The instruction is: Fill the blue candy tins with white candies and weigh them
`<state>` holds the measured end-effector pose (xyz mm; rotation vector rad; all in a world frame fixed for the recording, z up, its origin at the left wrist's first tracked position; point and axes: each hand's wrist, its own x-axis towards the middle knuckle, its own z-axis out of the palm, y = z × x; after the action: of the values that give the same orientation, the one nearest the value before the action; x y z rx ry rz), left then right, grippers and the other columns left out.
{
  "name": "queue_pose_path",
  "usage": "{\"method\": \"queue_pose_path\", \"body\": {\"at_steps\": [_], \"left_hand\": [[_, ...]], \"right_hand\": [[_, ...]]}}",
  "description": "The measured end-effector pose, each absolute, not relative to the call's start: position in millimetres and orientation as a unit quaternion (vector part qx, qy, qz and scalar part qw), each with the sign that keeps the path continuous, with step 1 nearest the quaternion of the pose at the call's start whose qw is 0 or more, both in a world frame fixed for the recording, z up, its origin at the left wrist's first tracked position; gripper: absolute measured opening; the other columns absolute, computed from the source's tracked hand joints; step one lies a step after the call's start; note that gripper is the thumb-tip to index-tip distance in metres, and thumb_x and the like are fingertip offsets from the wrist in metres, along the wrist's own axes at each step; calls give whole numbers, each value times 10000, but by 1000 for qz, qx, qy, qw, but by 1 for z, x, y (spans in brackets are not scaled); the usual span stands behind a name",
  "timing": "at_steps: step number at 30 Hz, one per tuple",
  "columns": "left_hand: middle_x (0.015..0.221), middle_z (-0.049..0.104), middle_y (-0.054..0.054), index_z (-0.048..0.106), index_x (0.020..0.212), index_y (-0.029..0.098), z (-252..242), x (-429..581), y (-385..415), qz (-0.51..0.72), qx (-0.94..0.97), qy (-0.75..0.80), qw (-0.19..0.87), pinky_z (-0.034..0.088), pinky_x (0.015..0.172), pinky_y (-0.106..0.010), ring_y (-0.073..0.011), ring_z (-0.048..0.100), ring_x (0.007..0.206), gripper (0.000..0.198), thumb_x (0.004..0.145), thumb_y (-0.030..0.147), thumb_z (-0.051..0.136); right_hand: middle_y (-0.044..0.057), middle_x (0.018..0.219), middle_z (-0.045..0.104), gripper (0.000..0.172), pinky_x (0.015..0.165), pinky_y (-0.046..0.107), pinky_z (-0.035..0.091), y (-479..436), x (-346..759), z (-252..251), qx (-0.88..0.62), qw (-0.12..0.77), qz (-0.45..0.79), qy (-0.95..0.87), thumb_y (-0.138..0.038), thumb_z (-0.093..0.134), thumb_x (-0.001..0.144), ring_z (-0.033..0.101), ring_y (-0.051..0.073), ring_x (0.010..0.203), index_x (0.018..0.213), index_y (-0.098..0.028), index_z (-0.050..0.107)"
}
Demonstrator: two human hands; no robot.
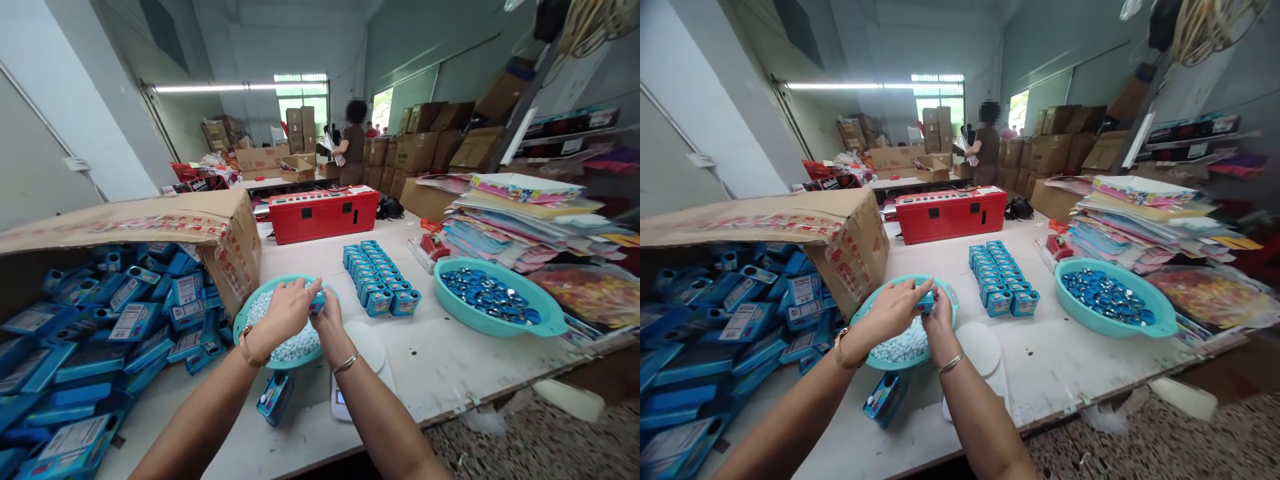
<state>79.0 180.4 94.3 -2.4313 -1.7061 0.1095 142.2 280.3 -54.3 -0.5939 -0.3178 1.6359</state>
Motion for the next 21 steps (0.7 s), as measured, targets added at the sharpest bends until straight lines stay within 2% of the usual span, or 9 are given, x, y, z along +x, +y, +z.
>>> {"method": "queue_pose_path", "body": {"at_steps": [3, 8, 13, 15, 17, 21], "left_hand": [[1121, 623, -156, 330, 1487, 203, 97, 84, 182, 35, -812, -577, 82, 437, 817, -390, -303, 636, 995, 649, 871, 139, 522], [1097, 649, -152, 448, 1413, 202, 89, 90, 191, 39, -823, -565, 53, 446, 815, -382, -302, 650, 973, 567, 858, 145, 550], [1115, 637, -146, 392, 1454, 221, 89, 87, 193, 15, -821, -568, 49, 443, 825, -377, -311, 638, 1013, 592, 883, 200, 546], [1117, 631, -123, 405, 1440, 250, 87, 87, 191, -23, -815, -578, 34, 444, 800, -353, -293, 644, 984, 561, 897, 231, 543], [1096, 631, -91, 485, 1356, 269, 80, 89, 189, -75, -806, -587, -2, 444, 761, -322, -268, 650, 937, 467, 896, 273, 565], [1065, 627, -54, 564, 1171, 248, 53, 104, 185, -200, -788, -576, -86, 457, 773, -298, -235, 632, 957, 292, 888, 311, 592]], "right_hand": [[-19, 574, 606, 177, 489, 224, 501, 276, 145, -50, -270, 609, 743, -66, -325, 570, 823, 586, 122, 508, 706, -207, 509], [-39, 515, 568, 218, 435, 212, 467, 263, 145, -47, -286, 596, 749, -38, -286, 595, 815, 532, 108, 432, 652, -216, 468], [-49, 492, 531, 205, 411, 193, 445, 265, 159, -36, -284, 615, 736, -10, -218, 565, 828, 506, 95, 411, 648, -213, 465], [-54, 504, 529, 182, 446, 195, 472, 266, 172, -30, -280, 629, 725, -7, -177, 535, 834, 514, 92, 431, 667, -212, 471], [-60, 517, 523, 164, 475, 203, 491, 264, 190, -23, -270, 657, 703, -15, -169, 529, 837, 520, 92, 450, 688, -214, 479], [-70, 534, 485, 178, 494, 198, 478, 254, 232, -15, -249, 708, 659, -50, -244, 542, 872, 493, 78, 446, 709, -211, 478]]}}
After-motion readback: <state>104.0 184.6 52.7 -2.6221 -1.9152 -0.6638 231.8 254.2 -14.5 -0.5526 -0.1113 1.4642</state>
